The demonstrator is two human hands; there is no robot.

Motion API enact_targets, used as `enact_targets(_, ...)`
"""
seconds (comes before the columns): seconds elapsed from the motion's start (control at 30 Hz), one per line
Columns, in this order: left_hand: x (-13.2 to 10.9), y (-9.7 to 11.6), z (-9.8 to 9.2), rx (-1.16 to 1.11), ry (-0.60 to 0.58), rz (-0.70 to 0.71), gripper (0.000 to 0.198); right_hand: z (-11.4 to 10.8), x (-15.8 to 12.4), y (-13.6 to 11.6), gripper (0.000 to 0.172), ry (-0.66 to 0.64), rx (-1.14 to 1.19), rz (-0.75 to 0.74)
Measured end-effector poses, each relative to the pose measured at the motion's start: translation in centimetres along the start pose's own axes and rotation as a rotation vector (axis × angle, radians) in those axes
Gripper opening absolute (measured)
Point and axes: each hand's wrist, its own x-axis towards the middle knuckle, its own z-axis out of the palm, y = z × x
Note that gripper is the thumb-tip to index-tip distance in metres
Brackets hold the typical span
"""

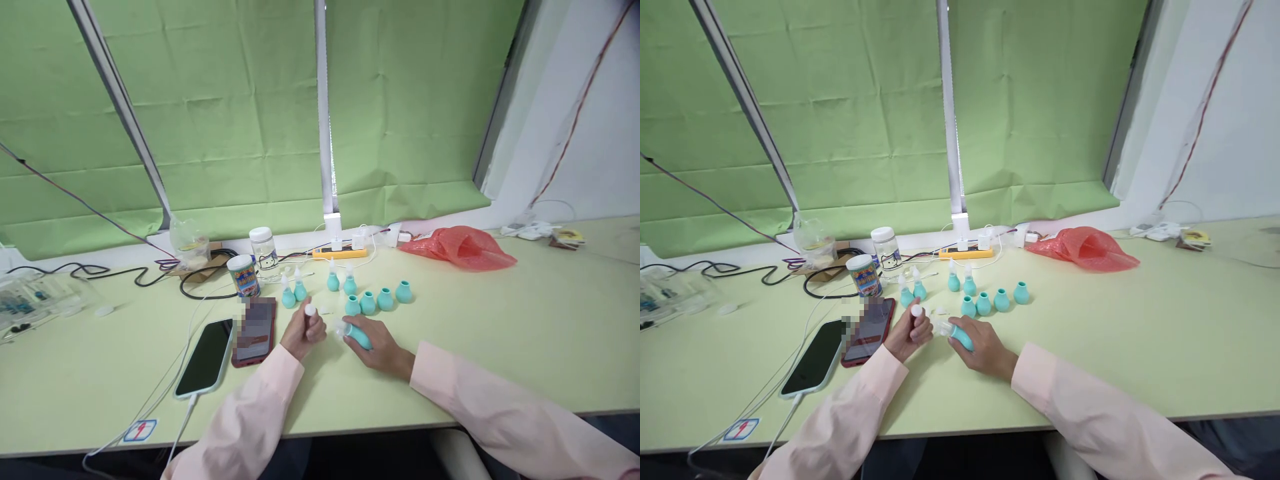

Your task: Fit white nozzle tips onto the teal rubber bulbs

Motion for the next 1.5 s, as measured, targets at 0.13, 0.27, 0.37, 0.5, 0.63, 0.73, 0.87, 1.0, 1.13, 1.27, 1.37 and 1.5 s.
enact_targets(0.13,0.0,-0.1,-0.5,0.590,0.320,0.242,0.033,-0.3,0.4,-0.3,0.026,0.049,0.113,0.225)
enact_targets(0.27,0.1,-2.0,-0.3,1.322,0.273,0.317,0.019,-0.5,0.9,-0.5,0.022,0.009,0.231,0.352)
enact_targets(0.37,0.2,-2.8,-0.2,1.488,0.231,0.318,0.025,-0.5,1.1,-0.3,0.020,-0.047,0.301,0.399)
enact_targets(0.5,-0.1,-2.4,0.0,1.391,0.263,0.472,0.024,-0.3,1.2,-0.2,0.017,-0.099,0.373,0.450)
enact_targets(0.63,-0.3,-1.9,0.4,1.043,0.208,0.465,0.016,-0.3,1.1,-0.4,0.018,-0.126,0.391,0.487)
enact_targets(0.73,-0.2,-1.8,0.6,0.731,0.144,0.349,0.015,-0.4,1.0,-0.6,0.018,-0.138,0.393,0.476)
enact_targets(0.87,0.1,-1.8,0.4,0.424,0.034,0.250,0.019,-0.4,1.0,-0.6,0.020,-0.150,0.386,0.449)
enact_targets(1.0,0.3,-2.1,0.0,0.229,-0.021,0.159,0.019,-0.5,0.9,-0.6,0.020,-0.167,0.359,0.453)
enact_targets(1.13,0.4,-2.5,-0.2,0.061,-0.058,0.064,0.018,-0.6,1.0,-0.8,0.017,-0.168,0.352,0.445)
enact_targets(1.27,0.3,-2.3,-0.1,-0.114,-0.109,-0.049,0.016,-0.5,0.9,-0.8,0.016,-0.150,0.341,0.427)
enact_targets(1.37,0.3,-2.2,-0.2,-0.197,-0.135,-0.119,0.016,-0.3,0.7,-0.7,0.017,-0.138,0.293,0.409)
enact_targets(1.5,0.4,-2.3,-0.2,-0.239,-0.131,-0.157,0.016,0.2,0.3,-0.5,0.018,-0.106,0.186,0.355)
